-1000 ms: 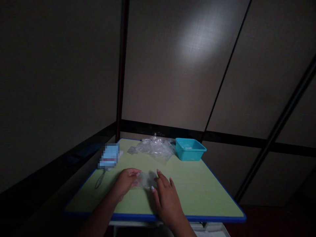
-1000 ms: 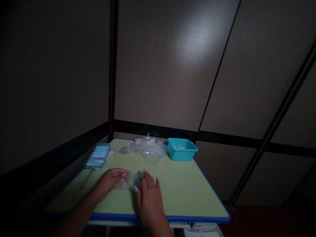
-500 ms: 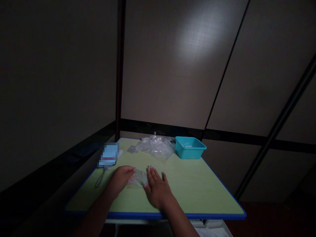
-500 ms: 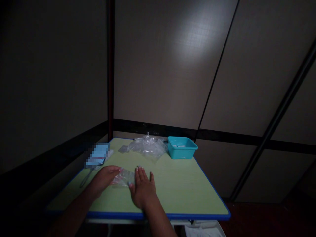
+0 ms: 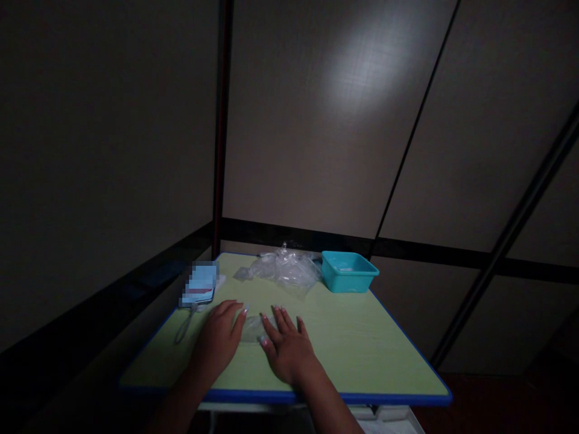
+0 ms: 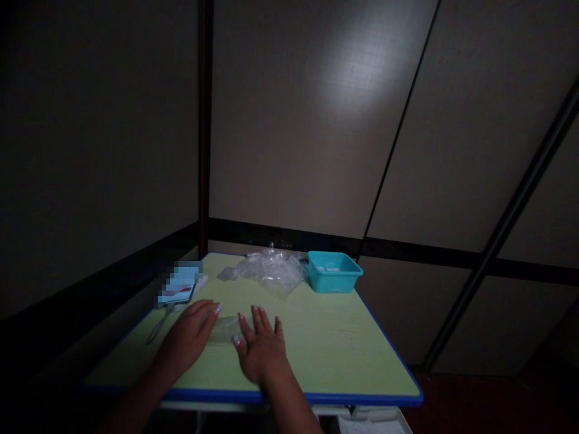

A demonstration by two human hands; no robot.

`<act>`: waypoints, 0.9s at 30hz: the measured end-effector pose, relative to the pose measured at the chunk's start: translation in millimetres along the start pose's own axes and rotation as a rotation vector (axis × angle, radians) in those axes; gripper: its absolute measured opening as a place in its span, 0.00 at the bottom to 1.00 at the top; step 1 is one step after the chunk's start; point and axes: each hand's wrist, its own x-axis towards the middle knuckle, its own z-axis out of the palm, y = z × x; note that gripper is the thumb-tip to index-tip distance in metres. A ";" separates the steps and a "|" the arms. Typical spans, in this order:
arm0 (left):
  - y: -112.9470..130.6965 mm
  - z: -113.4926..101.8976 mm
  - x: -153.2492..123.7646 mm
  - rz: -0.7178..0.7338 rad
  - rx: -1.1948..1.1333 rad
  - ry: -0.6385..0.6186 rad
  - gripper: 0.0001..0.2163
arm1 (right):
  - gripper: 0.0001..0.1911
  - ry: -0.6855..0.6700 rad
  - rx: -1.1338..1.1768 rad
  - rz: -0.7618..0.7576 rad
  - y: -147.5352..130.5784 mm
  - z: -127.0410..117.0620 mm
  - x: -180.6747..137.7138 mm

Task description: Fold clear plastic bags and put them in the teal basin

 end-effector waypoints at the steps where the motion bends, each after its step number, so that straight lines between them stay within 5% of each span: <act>1: 5.5 3.3 -5.6 0.034 0.030 -0.025 0.17 | 0.26 0.000 0.002 -0.001 -0.4 -0.4 -0.3; 7: 34.7 23.9 -30.9 0.064 0.164 -0.322 0.24 | 0.25 -0.022 -0.016 -0.007 -0.4 -1.4 -0.9; 12: 35.9 23.1 -36.7 0.014 0.198 -0.480 0.29 | 0.30 -0.011 -0.013 -0.009 2.1 2.7 1.3; 21: 41.4 16.3 -36.4 -0.186 0.462 -0.387 0.35 | 0.34 0.015 -0.031 0.024 3.4 8.0 2.8; 27: 71.2 29.1 -19.9 0.048 0.166 -0.507 0.28 | 0.34 -0.024 -0.068 -0.036 6.2 6.8 0.5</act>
